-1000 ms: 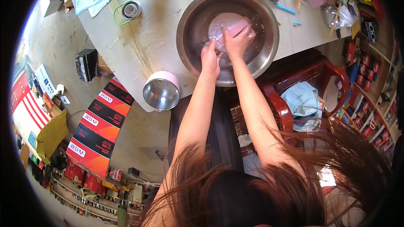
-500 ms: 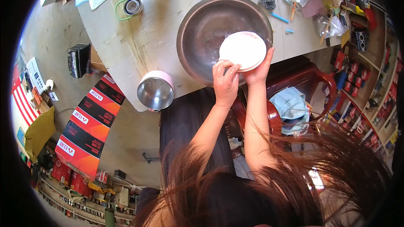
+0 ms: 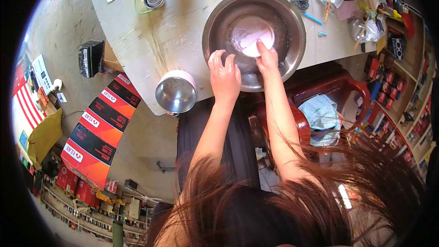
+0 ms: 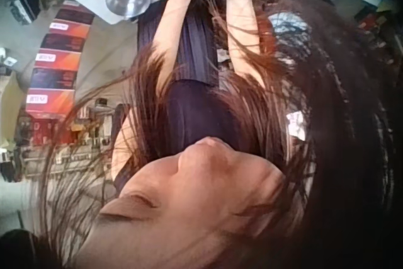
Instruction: The person fills a metal basin with water from an outdoor tap and carries it inside. They then wash several items by hand in the basin, including a small white container, a green-rimmed cup, a white thermos, a pink lid, and a pink mug, rinsing each before placing them on the table.
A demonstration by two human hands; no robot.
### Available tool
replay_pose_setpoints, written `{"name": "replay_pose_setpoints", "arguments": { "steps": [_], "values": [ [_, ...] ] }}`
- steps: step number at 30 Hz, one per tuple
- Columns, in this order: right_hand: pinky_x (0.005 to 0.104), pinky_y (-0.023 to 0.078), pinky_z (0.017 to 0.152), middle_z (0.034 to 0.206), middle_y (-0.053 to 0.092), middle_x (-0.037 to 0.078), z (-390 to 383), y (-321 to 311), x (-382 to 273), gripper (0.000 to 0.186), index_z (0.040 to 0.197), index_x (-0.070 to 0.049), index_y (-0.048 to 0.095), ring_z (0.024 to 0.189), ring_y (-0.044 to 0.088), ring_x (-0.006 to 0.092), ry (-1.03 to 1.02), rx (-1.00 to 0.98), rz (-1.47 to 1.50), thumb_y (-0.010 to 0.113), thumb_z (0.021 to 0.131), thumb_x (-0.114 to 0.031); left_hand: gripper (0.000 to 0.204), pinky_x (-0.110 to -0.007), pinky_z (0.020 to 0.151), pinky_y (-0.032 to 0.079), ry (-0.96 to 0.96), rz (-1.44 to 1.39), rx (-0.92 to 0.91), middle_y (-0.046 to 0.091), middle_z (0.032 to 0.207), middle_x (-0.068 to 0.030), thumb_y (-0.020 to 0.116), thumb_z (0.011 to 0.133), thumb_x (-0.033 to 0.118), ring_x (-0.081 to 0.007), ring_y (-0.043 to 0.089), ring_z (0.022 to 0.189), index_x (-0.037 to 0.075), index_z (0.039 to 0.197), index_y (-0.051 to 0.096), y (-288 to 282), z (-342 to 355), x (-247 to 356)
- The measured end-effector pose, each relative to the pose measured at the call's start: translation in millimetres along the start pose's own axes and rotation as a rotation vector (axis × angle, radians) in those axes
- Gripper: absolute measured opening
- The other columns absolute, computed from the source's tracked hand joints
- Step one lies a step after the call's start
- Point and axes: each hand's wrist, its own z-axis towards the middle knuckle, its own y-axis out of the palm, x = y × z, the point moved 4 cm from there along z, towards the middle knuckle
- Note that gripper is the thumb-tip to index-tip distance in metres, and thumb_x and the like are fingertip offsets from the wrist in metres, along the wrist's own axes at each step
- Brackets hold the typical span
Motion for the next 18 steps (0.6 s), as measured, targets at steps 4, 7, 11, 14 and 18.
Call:
{"name": "replay_pose_setpoints", "arguments": {
  "steps": [4,7,11,14,18],
  "values": [
    [0.0393,0.055,0.084,0.110,0.062,0.013,8.9,3.9,1.1,0.035,0.118,0.003,0.053,0.099,0.063,0.0237,-0.004,-0.042,0.029,0.066,0.087,-0.003,0.023,-0.041,0.094,0.044,-0.009,0.004,-0.012,0.054,0.111,-0.0141,0.065,0.076,0.002,-0.0321,0.051,0.109,0.001,0.098,0.061,-3.8,1.5,-7.1],
    [0.0400,0.055,0.083,0.110,0.062,0.012,-0.2,12.1,-2.3,0.033,0.116,0.002,0.054,0.097,0.063,0.0239,-0.065,-0.034,0.073,0.067,0.086,-0.002,0.021,-0.042,0.093,0.044,0.004,0.001,-0.025,0.054,0.109,-0.0137,0.065,0.076,0.002,-0.0322,0.051,0.108,0.001,0.097,0.061,-5.5,4.7,-11.2],
    [0.0401,0.055,0.082,0.107,0.062,0.013,4.7,16.4,6.9,0.028,0.112,0.003,0.056,0.094,0.064,0.0234,-0.028,-0.026,0.022,0.066,0.088,-0.006,0.019,-0.043,0.093,0.043,-0.032,-0.035,-0.003,0.055,0.105,-0.0146,0.065,0.073,0.001,-0.0333,0.052,0.105,0.000,0.092,0.062,-7.5,5.0,-9.2],
    [0.0410,0.056,0.081,0.103,0.065,0.012,16.7,11.2,-4.2,0.028,0.112,0.002,0.057,0.090,0.066,0.0238,-0.105,-0.061,0.005,0.066,0.088,-0.008,0.018,-0.042,0.092,0.043,0.014,-0.040,-0.017,0.055,0.105,-0.0150,0.066,0.072,0.001,-0.0334,0.052,0.105,-0.001,0.089,0.063,-1.9,1.8,-8.4],
    [0.0403,0.055,0.086,0.112,0.061,0.013,-2.6,12.4,2.5,0.035,0.121,0.001,0.051,0.100,0.063,0.0239,-0.011,0.019,-0.001,0.064,0.089,-0.007,0.018,-0.042,0.093,0.043,0.031,-0.047,-0.018,0.056,0.105,-0.0158,0.066,0.070,0.002,-0.0342,0.052,0.105,-0.001,0.088,0.064,-0.7,2.8,-13.9]
  ]
}}
